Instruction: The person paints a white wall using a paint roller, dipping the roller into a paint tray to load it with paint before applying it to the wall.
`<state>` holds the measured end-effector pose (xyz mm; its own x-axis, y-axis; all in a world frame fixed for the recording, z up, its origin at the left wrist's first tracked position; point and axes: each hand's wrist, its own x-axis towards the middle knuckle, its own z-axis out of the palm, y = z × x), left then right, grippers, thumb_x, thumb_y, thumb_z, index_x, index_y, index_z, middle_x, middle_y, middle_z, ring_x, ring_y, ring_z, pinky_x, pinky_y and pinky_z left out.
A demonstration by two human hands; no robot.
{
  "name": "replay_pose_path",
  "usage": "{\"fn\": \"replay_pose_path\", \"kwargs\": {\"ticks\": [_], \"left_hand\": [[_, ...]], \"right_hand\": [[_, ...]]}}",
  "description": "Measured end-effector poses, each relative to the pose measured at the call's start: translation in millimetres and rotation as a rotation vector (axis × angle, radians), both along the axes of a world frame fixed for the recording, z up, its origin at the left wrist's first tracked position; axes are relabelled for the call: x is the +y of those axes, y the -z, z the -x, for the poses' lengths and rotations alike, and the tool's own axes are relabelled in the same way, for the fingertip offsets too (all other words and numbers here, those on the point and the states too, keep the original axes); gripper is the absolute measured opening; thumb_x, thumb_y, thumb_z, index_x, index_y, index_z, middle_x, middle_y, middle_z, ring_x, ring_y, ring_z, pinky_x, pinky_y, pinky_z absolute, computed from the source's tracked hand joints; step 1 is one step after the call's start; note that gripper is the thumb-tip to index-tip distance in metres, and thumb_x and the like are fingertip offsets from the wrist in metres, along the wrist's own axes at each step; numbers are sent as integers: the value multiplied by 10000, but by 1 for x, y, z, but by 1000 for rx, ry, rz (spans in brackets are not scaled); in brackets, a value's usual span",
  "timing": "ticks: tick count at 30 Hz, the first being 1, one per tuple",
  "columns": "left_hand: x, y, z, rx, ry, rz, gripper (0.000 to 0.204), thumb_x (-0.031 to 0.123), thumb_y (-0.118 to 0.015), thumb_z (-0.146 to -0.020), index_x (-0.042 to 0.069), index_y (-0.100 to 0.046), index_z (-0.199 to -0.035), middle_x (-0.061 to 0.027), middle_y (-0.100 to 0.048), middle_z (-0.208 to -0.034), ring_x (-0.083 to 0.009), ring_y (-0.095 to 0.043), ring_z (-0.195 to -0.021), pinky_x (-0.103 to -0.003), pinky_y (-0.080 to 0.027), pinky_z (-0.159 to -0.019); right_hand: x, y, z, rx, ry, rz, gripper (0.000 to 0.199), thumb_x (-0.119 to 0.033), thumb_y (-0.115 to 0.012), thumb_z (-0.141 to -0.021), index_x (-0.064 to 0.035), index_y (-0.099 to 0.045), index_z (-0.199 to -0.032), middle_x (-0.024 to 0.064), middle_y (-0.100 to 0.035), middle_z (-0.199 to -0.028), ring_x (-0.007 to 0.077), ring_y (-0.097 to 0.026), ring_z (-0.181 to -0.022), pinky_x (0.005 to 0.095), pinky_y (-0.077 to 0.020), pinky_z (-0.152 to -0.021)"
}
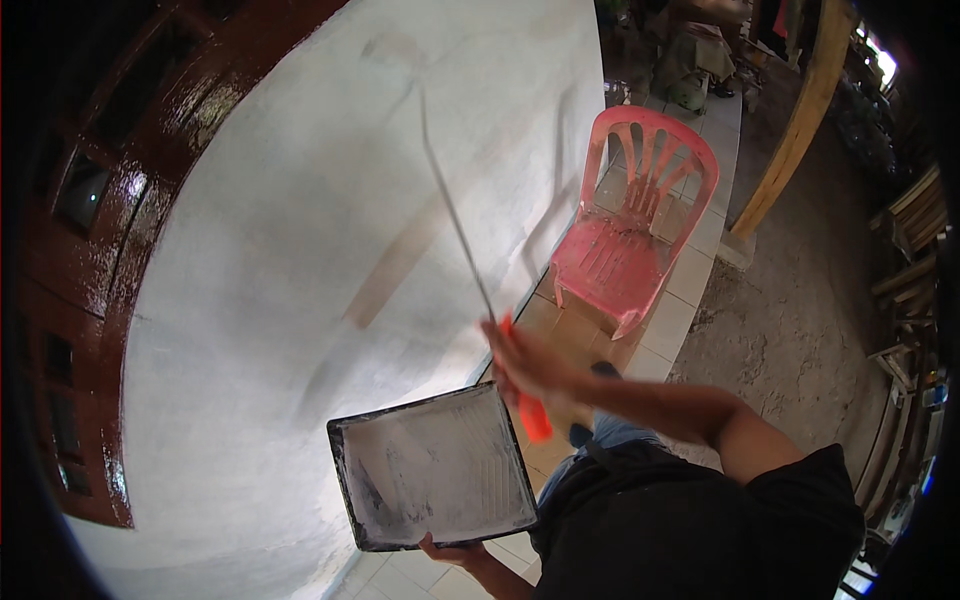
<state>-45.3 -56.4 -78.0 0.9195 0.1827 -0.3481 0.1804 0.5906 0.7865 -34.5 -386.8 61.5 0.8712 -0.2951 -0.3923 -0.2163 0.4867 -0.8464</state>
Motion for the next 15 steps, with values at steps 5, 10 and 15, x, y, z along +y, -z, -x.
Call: {"fn": "replay_pose_path", "kwargs": {"ticks": [5, 10, 15], "left_hand": [[-29, -14, 6, -34, 46, 3, 716, 398, -531, -668, 60, -415, -1288, -136, -462, -1264, -329, -451, -1156, -477, -406, -910], [-39, -4, 12, 9, 57, -56, 633, 393, -528, -686, 45, -476, -1212, -140, -513, -1183, -312, -497, -1100, -456, -438, -869], [-43, 17, 18, 47, -52, -132, 659, 394, -568, -667, 33, -482, -1212, -157, -494, -1231, -347, -476, -1114, -473, -402, -905]], "right_hand": [[14, 22, 51, -30, -167, -15, 481, -525, -318, -952, -74, -394, -804, 21, -435, -510, 108, -444, -366, 266, -373, -349], [-67, 11, 33, -33, -7, 125, 509, -576, -336, -927, -85, -392, -808, 15, -422, -511, 113, -452, -375, 273, -376, -354], [-97, 16, 16, -83, 79, 115, 490, -554, -367, -929, -66, -400, -943, -3, -420, -570, 107, -438, -402, 273, -400, -372]]}}
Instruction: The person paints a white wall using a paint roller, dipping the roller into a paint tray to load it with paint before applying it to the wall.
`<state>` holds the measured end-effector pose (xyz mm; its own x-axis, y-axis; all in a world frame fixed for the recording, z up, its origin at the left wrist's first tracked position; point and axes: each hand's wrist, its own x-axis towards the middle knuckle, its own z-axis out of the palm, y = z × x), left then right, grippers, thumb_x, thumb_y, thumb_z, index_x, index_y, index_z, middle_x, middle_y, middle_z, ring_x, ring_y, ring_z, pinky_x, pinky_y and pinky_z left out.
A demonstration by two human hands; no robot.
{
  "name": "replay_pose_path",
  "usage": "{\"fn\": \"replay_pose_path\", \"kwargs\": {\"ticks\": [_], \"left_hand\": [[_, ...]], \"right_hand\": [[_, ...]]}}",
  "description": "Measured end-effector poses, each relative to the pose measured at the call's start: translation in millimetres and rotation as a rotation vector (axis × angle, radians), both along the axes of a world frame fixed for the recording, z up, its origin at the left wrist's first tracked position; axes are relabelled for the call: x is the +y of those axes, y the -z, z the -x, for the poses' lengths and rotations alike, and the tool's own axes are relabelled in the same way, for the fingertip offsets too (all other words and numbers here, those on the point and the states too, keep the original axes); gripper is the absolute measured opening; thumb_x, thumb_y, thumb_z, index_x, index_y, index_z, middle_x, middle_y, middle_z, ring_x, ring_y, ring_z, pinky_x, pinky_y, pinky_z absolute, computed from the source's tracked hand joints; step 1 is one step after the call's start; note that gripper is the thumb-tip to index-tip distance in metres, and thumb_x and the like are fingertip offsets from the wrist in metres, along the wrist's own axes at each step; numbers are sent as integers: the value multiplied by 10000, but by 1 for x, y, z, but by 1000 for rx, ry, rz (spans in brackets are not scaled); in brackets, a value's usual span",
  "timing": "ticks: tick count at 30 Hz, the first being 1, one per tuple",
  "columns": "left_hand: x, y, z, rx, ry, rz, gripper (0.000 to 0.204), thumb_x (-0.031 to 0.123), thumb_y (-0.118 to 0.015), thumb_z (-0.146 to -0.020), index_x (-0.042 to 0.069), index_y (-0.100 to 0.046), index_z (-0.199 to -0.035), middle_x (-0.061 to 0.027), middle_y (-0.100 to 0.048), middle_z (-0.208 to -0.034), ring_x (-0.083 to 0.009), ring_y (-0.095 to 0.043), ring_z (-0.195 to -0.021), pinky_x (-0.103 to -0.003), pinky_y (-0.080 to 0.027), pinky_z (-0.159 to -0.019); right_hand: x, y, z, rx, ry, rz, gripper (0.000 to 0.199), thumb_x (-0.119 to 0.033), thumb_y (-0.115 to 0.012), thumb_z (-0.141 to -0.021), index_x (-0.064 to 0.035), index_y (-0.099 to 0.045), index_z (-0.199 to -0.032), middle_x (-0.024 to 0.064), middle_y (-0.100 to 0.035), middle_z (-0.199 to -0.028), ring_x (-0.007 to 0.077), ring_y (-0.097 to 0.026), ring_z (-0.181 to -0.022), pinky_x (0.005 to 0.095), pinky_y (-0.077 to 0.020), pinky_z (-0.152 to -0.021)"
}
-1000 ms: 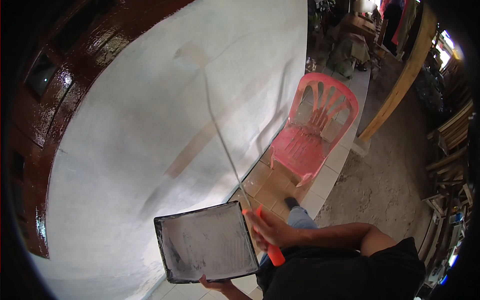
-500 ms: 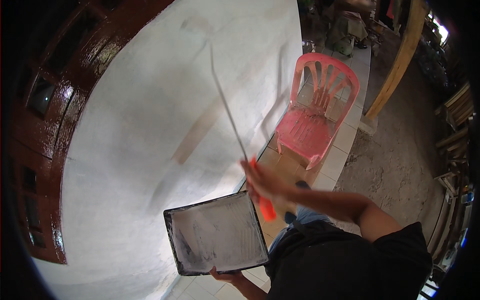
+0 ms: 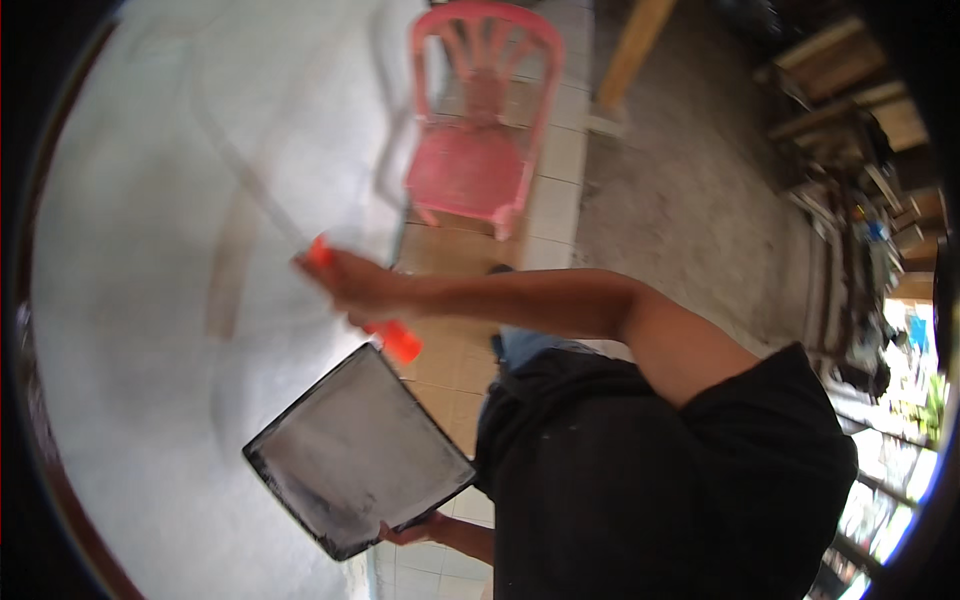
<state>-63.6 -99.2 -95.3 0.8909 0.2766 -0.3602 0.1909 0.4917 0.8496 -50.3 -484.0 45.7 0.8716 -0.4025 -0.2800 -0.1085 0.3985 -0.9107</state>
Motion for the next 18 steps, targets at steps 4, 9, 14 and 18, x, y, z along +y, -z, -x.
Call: {"fn": "replay_pose_path", "kwargs": {"ticks": [4, 9, 14, 18], "left_hand": [[-17, 1, 3, -41, -21, -80, 595, 375, -583, -659, -1, -509, -1115, -199, -505, -1147, -359, -500, -1072, -481, -405, -892], [-41, -6, 11, -2, -66, -117, 623, 375, -594, -648, -7, -493, -1129, -201, -492, -1147, -358, -482, -1093, -486, -392, -907], [-64, -11, 21, 6, -81, -124, 621, 378, -585, -659, -21, -488, -1125, -206, -487, -1149, -362, -473, -1105, -489, -380, -923], [-78, -14, 27, 10, -30, -101, 660, 424, -594, -651, 24, -485, -1165, -163, -484, -1170, -327, -457, -1113, -472, -368, -910]], "right_hand": [[31, 12, 39, -72, -118, 68, 465, -522, -333, -949, -62, -390, -924, 12, -419, -539, 129, -468, -402, 283, -405, -376], [-19, 13, 41, -76, -108, 79, 474, -519, -322, -952, -64, -365, -827, 18, -419, -550, 131, -470, -402, 290, -408, -375], [-66, 0, 12, -129, 24, 78, 473, -508, -325, -954, -58, -333, -807, 38, -410, -563, 135, -468, -404, 301, -428, -380], [-46, 22, 36, -71, -6, 179, 402, -456, -330, -972, -73, -383, -860, 21, -432, -545, 133, -445, -372, 305, -377, -355]]}}
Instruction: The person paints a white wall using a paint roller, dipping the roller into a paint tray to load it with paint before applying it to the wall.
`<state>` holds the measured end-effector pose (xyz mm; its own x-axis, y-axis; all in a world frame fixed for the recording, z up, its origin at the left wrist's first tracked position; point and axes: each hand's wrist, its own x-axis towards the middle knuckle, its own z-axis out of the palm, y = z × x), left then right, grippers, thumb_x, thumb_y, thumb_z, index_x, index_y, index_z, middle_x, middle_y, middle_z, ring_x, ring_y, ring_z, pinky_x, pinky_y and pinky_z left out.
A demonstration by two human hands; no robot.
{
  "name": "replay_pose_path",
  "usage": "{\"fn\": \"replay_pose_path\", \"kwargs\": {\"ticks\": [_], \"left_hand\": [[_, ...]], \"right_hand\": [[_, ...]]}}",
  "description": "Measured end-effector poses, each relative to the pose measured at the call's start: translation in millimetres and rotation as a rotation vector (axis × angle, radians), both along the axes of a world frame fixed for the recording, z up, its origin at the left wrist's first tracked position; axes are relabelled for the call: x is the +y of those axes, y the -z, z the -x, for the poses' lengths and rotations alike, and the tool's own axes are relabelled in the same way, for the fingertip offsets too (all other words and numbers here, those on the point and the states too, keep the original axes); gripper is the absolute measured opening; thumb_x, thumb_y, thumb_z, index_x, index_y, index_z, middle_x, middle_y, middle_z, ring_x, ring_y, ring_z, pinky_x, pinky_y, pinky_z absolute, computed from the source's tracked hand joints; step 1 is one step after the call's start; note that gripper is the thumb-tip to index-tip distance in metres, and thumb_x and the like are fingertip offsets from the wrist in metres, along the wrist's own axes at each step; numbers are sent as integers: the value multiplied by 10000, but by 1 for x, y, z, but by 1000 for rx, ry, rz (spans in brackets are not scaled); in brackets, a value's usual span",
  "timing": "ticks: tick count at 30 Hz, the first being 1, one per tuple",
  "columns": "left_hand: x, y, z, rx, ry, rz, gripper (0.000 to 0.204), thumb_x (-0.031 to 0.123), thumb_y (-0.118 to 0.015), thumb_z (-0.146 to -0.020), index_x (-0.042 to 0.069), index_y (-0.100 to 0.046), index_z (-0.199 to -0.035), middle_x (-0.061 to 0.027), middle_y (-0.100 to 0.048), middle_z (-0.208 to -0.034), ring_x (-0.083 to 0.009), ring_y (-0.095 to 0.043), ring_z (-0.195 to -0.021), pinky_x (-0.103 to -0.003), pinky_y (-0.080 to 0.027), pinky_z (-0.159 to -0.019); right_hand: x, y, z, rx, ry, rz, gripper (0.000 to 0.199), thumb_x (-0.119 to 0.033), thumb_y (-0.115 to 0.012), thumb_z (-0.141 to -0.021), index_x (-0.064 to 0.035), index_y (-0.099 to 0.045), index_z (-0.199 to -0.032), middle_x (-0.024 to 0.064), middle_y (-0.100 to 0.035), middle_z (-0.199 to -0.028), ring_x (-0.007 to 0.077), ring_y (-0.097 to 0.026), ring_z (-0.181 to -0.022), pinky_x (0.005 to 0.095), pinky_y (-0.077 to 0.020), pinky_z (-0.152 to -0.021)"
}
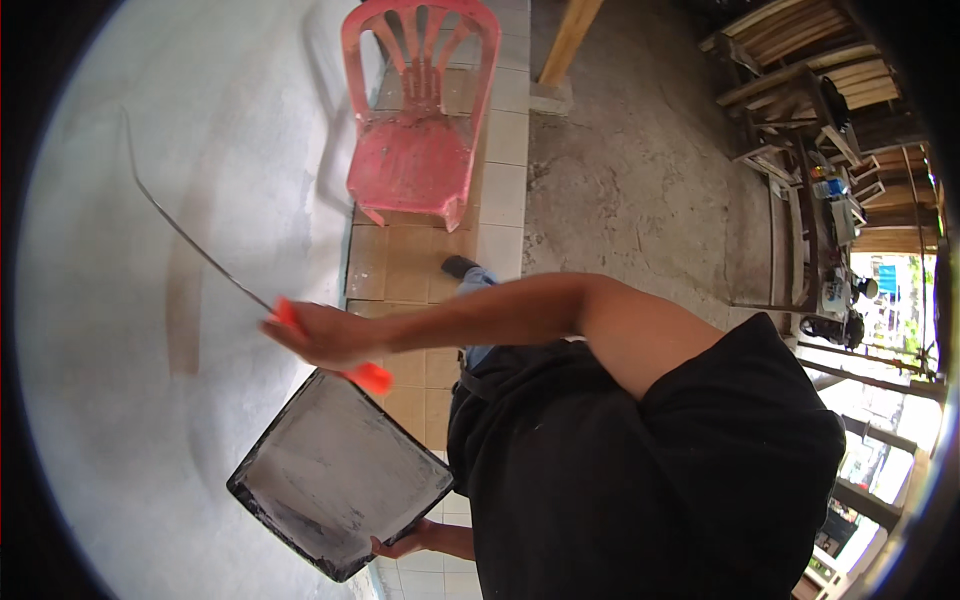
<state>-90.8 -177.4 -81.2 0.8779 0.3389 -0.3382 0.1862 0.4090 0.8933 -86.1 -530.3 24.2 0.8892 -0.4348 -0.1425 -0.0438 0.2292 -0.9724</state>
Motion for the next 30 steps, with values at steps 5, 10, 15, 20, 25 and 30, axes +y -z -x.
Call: {"fn": "replay_pose_path", "kwargs": {"ticks": [5, 10, 15, 20, 25, 30], "left_hand": [[-17, -5, 3, -89, 45, 77, 624, 411, -531, -701, 6, -495, -1174, -167, -493, -1206, -320, -465, -1131, -453, -390, -921], [-53, -16, 18, -113, 47, 59, 708, 420, -517, -694, 45, -422, -1288, -153, -455, -1267, -330, -445, -1160, -481, -390, -913], [-76, -30, 24, -72, 101, 89, 709, 393, -513, -691, 50, -404, -1302, -145, -451, -1259, -329, -440, -1157, -476, -392, -911], [-98, -40, 33, -72, 109, 75, 719, 392, -513, -687, 58, -392, -1312, -146, -442, -1263, -329, -437, -1166, -474, -395, -920], [-122, -53, 43, -34, 132, 81, 716, 395, -510, -691, 65, -390, -1316, -149, -438, -1269, -323, -437, -1172, -475, -401, -926], [-124, -50, 49, 34, 164, 76, 688, 398, -494, -710, 48, -403, -1295, -139, -464, -1241, -310, -458, -1143, -466, -417, -899]], "right_hand": [[-6, 46, 70, 162, 68, 73, 448, -543, -460, -908, -100, -480, -848, -10, -407, -560, 94, -423, -437, 269, -350, -373], [-41, 44, 118, 378, -29, -144, 425, -533, -455, -912, -115, -478, -981, -36, -381, -581, 61, -381, -435, 240, -348, -375], [-88, 35, 89, 304, 125, -508, 440, -556, -442, -908, -118, -396, -889, -45, -336, -592, 65, -342, -423, 245, -347, -376], [-95, 12, 72, 316, 40, -664, 458, -583, -429, -900, -137, -361, -817, -42, -324, -576, 63, -333, -420, 244, -341, -374], [-87, -3, 114, 291, -148, -784, 486, -626, -441, -872, -150, -374, -795, -44, -322, -554, 61, -305, -394, 238, -315, -351], [-132, -2, 84, 97, 5, -773, 497, -636, -465, -853, -146, -390, -812, -41, -352, -541, 53, -309, -377, 224, -309, -336]]}}
